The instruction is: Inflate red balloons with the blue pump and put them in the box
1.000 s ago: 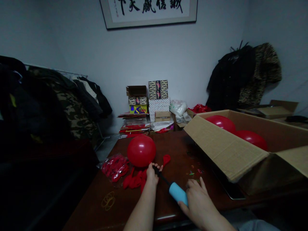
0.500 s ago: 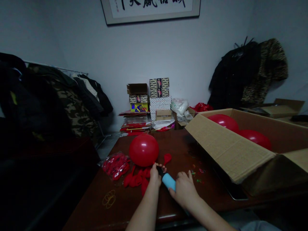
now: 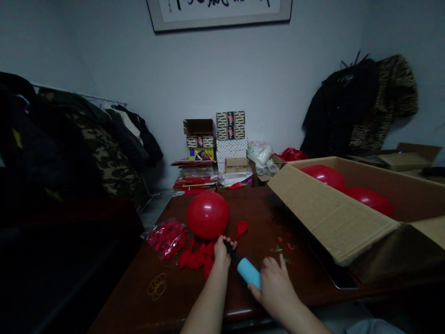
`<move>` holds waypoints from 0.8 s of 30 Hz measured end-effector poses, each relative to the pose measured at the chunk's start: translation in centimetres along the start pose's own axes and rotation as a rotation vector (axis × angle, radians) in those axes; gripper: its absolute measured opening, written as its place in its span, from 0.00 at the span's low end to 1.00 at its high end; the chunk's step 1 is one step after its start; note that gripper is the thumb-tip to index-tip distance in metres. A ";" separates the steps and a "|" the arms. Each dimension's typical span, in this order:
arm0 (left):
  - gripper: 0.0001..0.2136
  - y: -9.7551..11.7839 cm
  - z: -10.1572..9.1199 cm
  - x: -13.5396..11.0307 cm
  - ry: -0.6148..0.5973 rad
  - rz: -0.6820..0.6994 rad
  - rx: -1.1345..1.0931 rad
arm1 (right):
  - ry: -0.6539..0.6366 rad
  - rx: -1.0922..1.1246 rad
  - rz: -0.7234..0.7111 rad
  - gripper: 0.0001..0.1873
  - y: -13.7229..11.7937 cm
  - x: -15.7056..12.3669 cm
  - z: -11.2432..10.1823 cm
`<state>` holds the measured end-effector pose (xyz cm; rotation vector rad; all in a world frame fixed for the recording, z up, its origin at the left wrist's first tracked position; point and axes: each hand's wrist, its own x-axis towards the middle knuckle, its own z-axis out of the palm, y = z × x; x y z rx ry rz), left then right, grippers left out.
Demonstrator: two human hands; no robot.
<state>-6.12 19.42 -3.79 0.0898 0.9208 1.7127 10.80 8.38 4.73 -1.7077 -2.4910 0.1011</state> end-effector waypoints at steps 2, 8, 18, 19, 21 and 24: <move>0.08 0.4 0.0 0.0 -0.012 0.001 0.000 | -0.001 -0.001 -0.002 0.24 0.7 -1.1 -0.3; 0.09 2.3 0.2 0.2 -0.008 0.024 -0.014 | -0.031 0.041 -0.021 0.23 2.8 -4.2 -1.4; 0.09 2.8 1.1 -0.2 -0.034 -0.018 -0.057 | -0.018 0.125 -0.011 0.19 2.7 -5.2 -3.4; 0.09 2.7 1.0 -0.3 -0.029 -0.021 -0.065 | -0.017 0.132 -0.011 0.19 2.6 -5.0 -3.4; 0.09 2.6 0.7 -0.3 -0.019 -0.026 -0.079 | -0.022 0.131 -0.009 0.19 2.5 -4.8 -3.4; 0.09 2.4 0.4 -0.4 -0.016 -0.046 -0.092 | -0.014 0.112 -0.004 0.20 2.2 -4.4 -3.3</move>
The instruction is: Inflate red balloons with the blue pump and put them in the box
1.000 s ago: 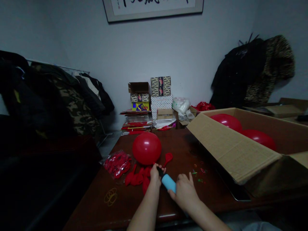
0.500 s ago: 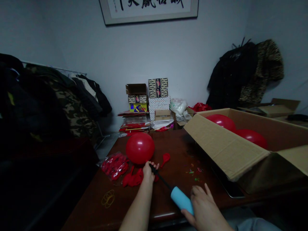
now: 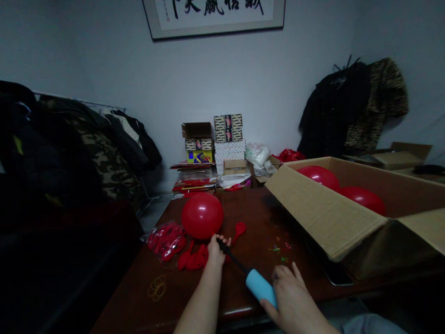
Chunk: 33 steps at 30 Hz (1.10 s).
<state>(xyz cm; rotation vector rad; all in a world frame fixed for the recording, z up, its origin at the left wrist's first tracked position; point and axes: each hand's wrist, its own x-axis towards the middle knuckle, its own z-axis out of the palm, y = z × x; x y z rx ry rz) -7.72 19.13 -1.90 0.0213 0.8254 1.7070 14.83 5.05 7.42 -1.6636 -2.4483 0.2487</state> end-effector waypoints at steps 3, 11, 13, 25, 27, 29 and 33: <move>0.09 -0.2 -0.1 0.0 -0.014 -0.019 0.001 | 0.014 -0.007 -0.004 0.21 -0.3 0.5 0.2; 0.08 -0.5 0.1 0.0 -0.015 -0.037 -0.004 | 0.029 -0.046 -0.019 0.22 -1.0 2.1 0.5; 0.08 -0.6 0.2 -0.1 -0.018 -0.041 -0.003 | 0.028 -0.045 -0.012 0.23 -1.3 2.5 0.7; 0.08 -1.5 -0.1 -0.7 -0.023 -0.072 0.004 | -0.007 -0.066 0.016 0.27 -2.7 6.5 2.8; 0.08 -1.8 -0.3 -0.7 -0.028 -0.062 0.010 | -0.012 -0.061 0.026 0.27 -3.0 7.3 3.1; 0.07 -2.0 -0.5 -0.8 -0.016 -0.058 0.013 | -0.013 -0.053 0.038 0.27 -3.2 7.8 3.5; 0.07 -2.0 -1.0 -0.7 0.033 -0.100 0.027 | -0.017 -0.041 0.055 0.28 -3.3 8.0 4.7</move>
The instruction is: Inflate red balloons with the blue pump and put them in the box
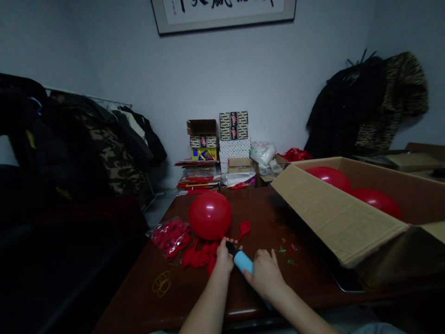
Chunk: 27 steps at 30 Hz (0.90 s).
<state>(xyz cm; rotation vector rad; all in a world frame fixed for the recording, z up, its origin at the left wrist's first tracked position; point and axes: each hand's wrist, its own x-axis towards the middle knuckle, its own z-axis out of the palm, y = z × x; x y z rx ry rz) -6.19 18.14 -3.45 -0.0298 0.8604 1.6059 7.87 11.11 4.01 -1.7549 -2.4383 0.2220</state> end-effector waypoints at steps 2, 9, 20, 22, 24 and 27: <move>0.07 0.1 -0.1 0.1 0.020 0.005 0.038 | -0.006 0.007 0.002 0.28 0.0 -0.1 0.6; 0.09 0.1 0.7 0.6 0.067 0.152 0.164 | 0.002 -0.008 -0.010 0.28 0.3 -0.9 0.5; 0.09 3.2 0.8 2.0 0.021 0.181 0.116 | 0.003 -0.012 -0.072 0.22 3.8 -7.2 -2.6; 0.09 3.4 1.1 2.0 0.015 0.173 0.111 | -0.001 0.006 -0.085 0.22 4.5 -8.1 -2.8; 0.09 3.2 1.4 2.0 0.016 0.161 0.103 | 0.002 0.020 -0.087 0.22 4.9 -8.5 -3.1; 0.09 2.9 1.6 2.0 0.010 0.140 0.075 | 0.027 0.039 -0.072 0.21 4.9 -8.5 -3.5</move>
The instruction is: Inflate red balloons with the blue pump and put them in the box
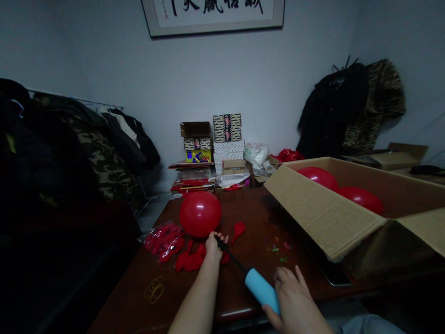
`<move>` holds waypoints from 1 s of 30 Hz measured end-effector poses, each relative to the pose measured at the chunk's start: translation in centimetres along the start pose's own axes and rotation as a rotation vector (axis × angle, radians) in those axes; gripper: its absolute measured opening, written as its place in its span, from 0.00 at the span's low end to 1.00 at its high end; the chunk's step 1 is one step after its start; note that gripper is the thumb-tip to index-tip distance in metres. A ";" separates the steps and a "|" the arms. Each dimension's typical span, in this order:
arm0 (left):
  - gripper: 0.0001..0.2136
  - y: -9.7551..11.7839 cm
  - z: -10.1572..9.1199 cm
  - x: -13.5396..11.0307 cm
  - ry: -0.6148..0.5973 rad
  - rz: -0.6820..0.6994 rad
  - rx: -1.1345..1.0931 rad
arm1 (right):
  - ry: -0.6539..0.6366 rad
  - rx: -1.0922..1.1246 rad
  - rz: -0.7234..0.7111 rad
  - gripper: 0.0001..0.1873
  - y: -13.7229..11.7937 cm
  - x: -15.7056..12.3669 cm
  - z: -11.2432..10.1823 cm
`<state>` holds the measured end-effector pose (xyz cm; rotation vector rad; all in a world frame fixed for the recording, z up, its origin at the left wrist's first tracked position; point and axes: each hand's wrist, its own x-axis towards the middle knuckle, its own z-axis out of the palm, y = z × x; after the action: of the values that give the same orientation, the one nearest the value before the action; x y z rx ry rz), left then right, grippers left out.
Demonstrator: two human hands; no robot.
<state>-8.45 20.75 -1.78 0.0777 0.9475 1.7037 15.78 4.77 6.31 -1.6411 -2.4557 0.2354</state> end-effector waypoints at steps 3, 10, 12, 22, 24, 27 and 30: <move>0.09 -0.1 0.0 -0.2 -0.016 -0.009 -0.021 | 0.020 0.017 0.007 0.20 -0.1 0.2 -0.3; 0.08 0.0 0.2 -0.9 -0.035 -0.035 -0.057 | 0.052 0.028 -0.003 0.20 -0.6 0.6 -0.9; 0.08 -0.1 0.3 -1.2 -0.039 -0.046 -0.062 | 0.052 0.016 0.011 0.20 -0.8 1.0 -1.0; 0.08 -0.8 0.8 -1.9 -0.053 -0.068 -0.077 | 0.049 -0.019 0.026 0.20 -2.1 3.0 -0.9; 0.08 -0.9 0.8 -2.1 -0.059 -0.078 -0.081 | 0.050 -0.021 0.025 0.21 -2.3 3.5 -0.8; 0.08 -1.1 0.8 -2.3 -0.050 -0.087 -0.073 | 0.058 -0.027 0.018 0.21 -2.4 4.3 -0.3; 0.08 -1.3 0.8 -2.5 -0.035 -0.097 -0.069 | 0.073 -0.037 0.017 0.22 -2.7 5.3 0.4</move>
<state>-6.09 19.15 -1.08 0.0161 0.8526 1.6384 11.31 8.62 6.89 -1.6560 -2.4073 0.1302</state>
